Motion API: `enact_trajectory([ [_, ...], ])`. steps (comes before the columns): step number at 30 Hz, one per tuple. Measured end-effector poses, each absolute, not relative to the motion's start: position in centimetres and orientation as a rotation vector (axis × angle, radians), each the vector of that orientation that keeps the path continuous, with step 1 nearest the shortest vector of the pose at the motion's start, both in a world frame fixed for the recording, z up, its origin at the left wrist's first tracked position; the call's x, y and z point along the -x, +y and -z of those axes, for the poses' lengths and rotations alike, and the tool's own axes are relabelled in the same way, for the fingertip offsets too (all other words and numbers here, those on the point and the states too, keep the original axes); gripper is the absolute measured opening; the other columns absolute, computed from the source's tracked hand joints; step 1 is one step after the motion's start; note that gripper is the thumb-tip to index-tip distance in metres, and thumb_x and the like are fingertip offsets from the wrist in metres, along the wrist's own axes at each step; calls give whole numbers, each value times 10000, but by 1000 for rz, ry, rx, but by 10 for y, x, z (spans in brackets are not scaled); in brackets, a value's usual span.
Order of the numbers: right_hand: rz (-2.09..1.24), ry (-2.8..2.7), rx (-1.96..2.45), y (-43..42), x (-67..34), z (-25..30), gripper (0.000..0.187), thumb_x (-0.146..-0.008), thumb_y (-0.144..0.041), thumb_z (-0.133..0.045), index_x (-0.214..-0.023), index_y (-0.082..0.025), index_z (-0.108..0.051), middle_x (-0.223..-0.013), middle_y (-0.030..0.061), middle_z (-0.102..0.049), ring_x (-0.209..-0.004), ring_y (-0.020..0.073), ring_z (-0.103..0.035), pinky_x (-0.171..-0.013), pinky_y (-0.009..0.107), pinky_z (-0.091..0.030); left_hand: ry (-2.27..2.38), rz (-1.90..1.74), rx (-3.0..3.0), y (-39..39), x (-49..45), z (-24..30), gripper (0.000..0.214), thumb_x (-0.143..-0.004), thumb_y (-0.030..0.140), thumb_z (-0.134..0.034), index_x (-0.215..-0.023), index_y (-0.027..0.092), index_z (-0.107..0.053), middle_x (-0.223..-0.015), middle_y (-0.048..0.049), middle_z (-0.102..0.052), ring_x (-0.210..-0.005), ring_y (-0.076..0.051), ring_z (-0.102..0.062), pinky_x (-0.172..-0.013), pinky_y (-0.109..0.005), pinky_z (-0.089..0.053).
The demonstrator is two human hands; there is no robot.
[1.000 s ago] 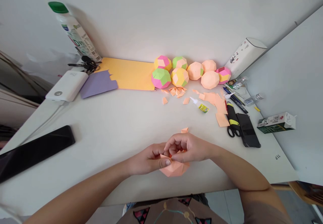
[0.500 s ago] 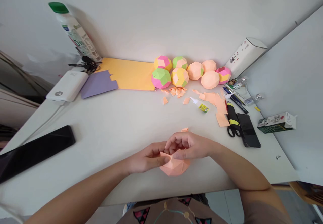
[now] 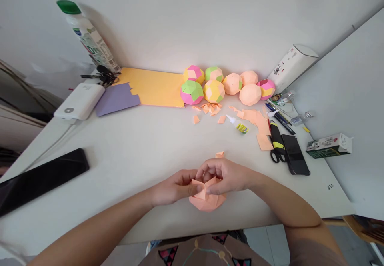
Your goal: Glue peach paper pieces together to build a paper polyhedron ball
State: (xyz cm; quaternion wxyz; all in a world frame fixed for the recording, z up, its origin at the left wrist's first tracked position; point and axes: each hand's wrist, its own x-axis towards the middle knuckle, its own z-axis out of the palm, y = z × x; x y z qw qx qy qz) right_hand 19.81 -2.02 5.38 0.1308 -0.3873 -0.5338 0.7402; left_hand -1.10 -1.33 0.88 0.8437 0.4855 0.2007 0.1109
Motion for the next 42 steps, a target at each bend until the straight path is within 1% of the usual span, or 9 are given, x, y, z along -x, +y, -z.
enact_trajectory([
  [5,-2160,-1523,1171,-21,-198,-52,368,-660,-124,-709,-1008,-175,-602,-877,9,-634,-745,108,-593,-651,230,-456,405,-241,-990,-14,10,-11,287,-861,398,-589,-1022,169,-652,-924,-51,-646,-819,-159,-575,-740,-271,-427],
  [9,-2175,-1498,1184,-21,-197,-50,369,-656,-137,-721,-1000,-177,-595,-839,-4,-625,-723,101,-586,-635,222,-452,412,-241,-990,-14,10,-9,290,-855,399,-597,-1004,157,-654,-914,-54,-648,-810,-161,-577,-739,-275,-430],
  [14,-2172,-1492,1180,-22,-198,-49,368,-658,-147,-725,-1000,-179,-593,-828,-11,-622,-703,95,-578,-609,209,-436,415,-238,-1002,-14,10,-9,318,-857,404,-593,-1045,152,-644,-918,-59,-652,-809,-163,-585,-740,-278,-436],
  [20,-2138,-1522,1171,-22,-197,-48,341,-686,-131,-681,-1012,-178,-591,-842,-5,-610,-729,100,-579,-628,217,-441,422,-223,-987,-13,8,-14,314,-799,363,-675,-1011,132,-650,-919,-68,-662,-854,-178,-596,-772,-292,-453],
  [24,-2091,-1592,1097,-21,-197,-51,342,-695,-110,-658,-1024,-177,-591,-902,5,-607,-809,112,-586,-685,226,-451,428,-234,-956,-14,7,-14,309,-801,355,-673,-1026,144,-657,-933,-67,-676,-867,-179,-607,-782,-295,-455],
  [27,-2069,-1640,1062,-21,-198,-54,359,-703,-137,-674,-1049,-185,-590,-996,26,-618,-912,143,-594,-764,263,-462,445,-236,-938,-14,8,-13,331,-802,379,-666,-1039,148,-658,-919,-65,-678,-840,-179,-611,-757,-292,-455],
  [30,-2052,-1675,1102,-21,-198,-56,371,-704,-165,-696,-1059,-194,-595,-1045,41,-627,-977,168,-593,-804,288,-469,470,-236,-940,-14,9,-13,343,-791,403,-672,-1014,143,-667,-883,-61,-672,-801,-172,-607,-726,-283,-450],
  [37,-2010,-1683,1191,-24,-196,-54,372,-688,-135,-684,-1043,-200,-594,-1016,34,-635,-940,158,-596,-762,268,-467,459,-246,-952,-13,8,-13,334,-800,401,-663,-1009,140,-665,-862,-56,-664,-795,-170,-603,-721,-280,-446],
  [42,-2021,-1644,1209,-25,-195,-52,369,-678,-117,-678,-1029,-197,-596,-964,24,-636,-872,141,-599,-700,240,-461,460,-263,-967,-14,9,-11,322,-812,393,-652,-1003,134,-668,-846,-51,-657,-766,-158,-595,-694,-264,-442],
])
